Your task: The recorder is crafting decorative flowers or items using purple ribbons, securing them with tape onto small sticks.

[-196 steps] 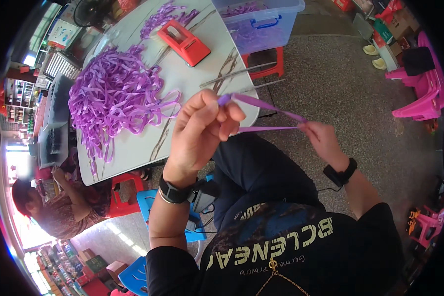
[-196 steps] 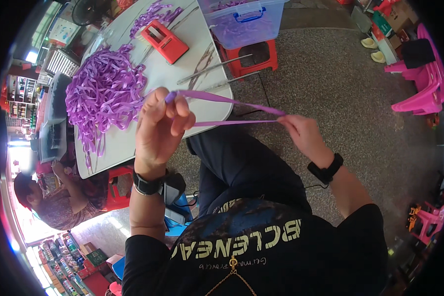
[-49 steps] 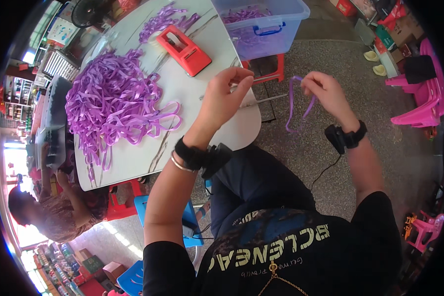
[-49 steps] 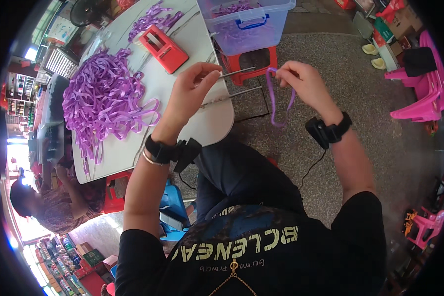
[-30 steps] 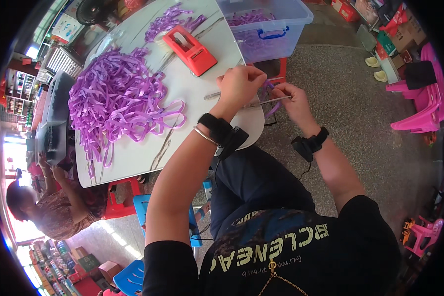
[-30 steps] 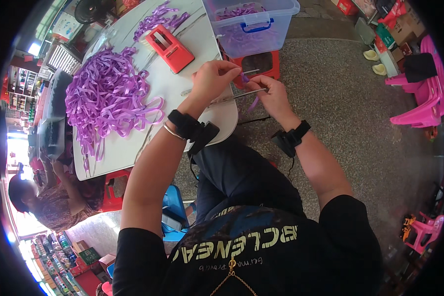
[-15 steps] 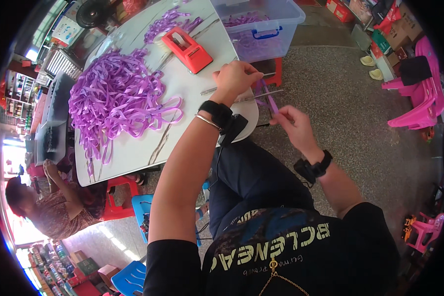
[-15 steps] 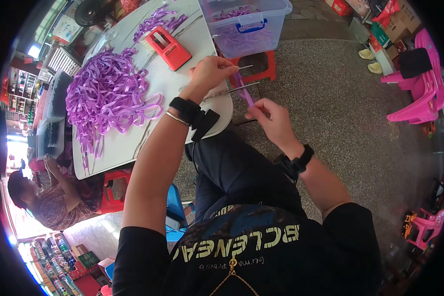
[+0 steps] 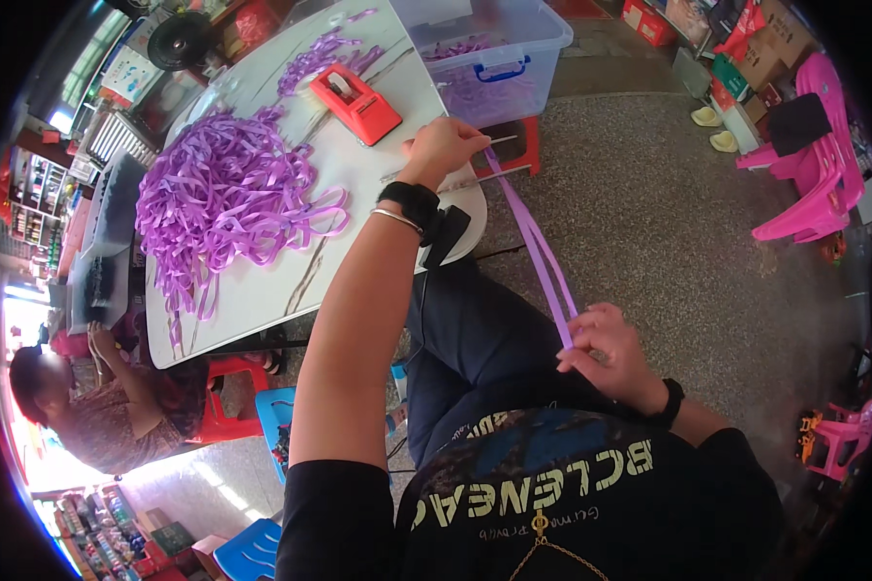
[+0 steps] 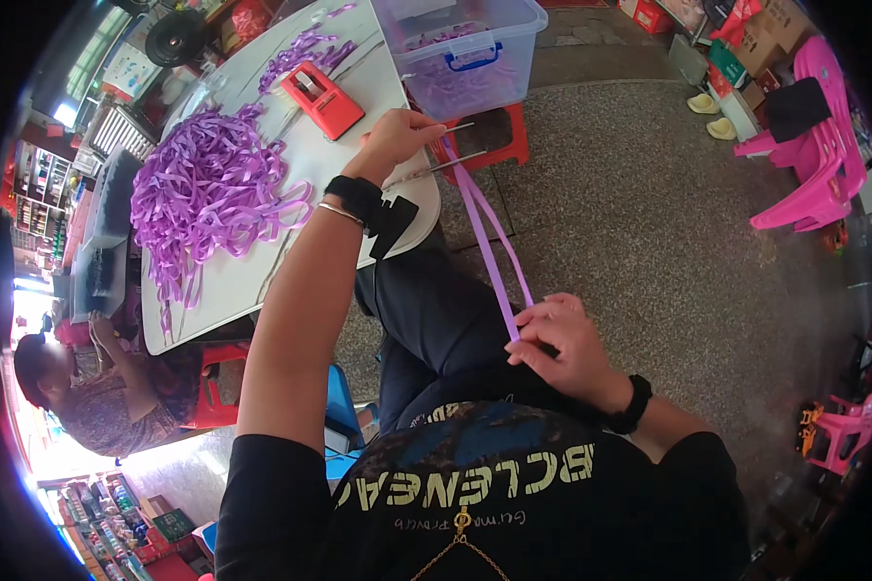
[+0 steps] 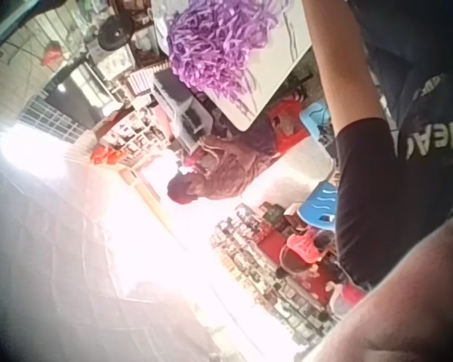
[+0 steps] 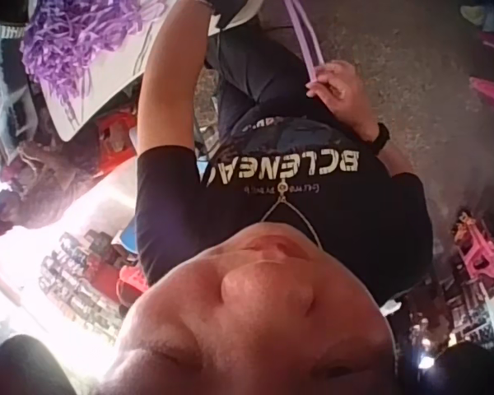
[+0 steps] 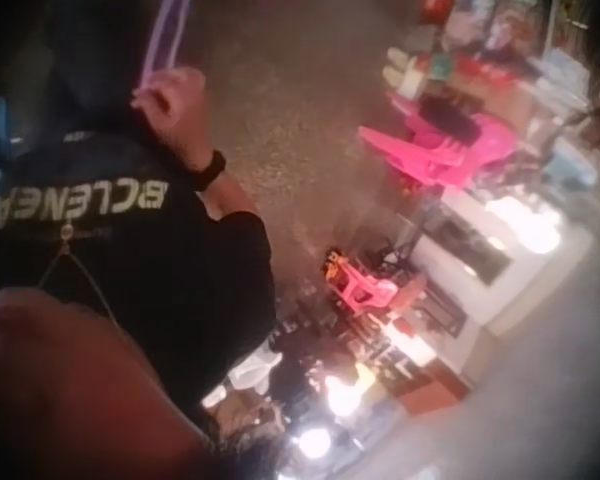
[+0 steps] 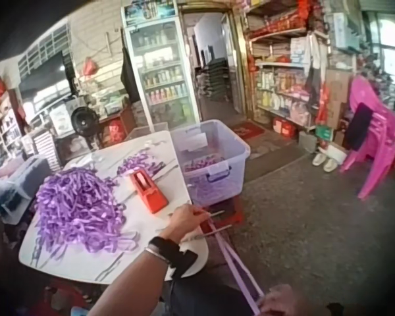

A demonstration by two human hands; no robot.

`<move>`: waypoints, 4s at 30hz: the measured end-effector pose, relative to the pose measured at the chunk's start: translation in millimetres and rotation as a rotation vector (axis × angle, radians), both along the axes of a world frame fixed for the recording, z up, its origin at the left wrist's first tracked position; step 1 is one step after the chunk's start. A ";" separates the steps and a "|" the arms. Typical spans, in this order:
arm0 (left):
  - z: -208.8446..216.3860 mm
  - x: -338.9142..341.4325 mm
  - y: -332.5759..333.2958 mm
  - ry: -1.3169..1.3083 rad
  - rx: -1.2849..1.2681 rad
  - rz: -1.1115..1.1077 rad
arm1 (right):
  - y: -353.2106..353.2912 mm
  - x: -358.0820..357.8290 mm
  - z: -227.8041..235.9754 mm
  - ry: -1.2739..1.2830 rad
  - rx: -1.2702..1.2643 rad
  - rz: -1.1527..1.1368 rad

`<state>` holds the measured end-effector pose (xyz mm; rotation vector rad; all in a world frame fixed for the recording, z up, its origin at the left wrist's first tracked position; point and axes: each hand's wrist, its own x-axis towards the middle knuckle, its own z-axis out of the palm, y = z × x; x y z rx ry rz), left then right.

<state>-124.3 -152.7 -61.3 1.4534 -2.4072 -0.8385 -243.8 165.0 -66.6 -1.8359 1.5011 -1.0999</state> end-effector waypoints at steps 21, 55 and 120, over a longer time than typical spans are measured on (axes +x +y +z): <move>-5.4 4.5 -3.0 0.007 -0.005 0.012 | 5.3 6.4 20.6 -0.235 0.083 0.102; -1.7 1.5 0.4 -0.021 -0.024 -0.013 | 11.3 4.0 14.8 -0.513 0.251 0.226; 0.0 6.6 5.9 0.207 -0.025 0.036 | -305.5 -55.4 -57.1 -0.471 0.371 0.102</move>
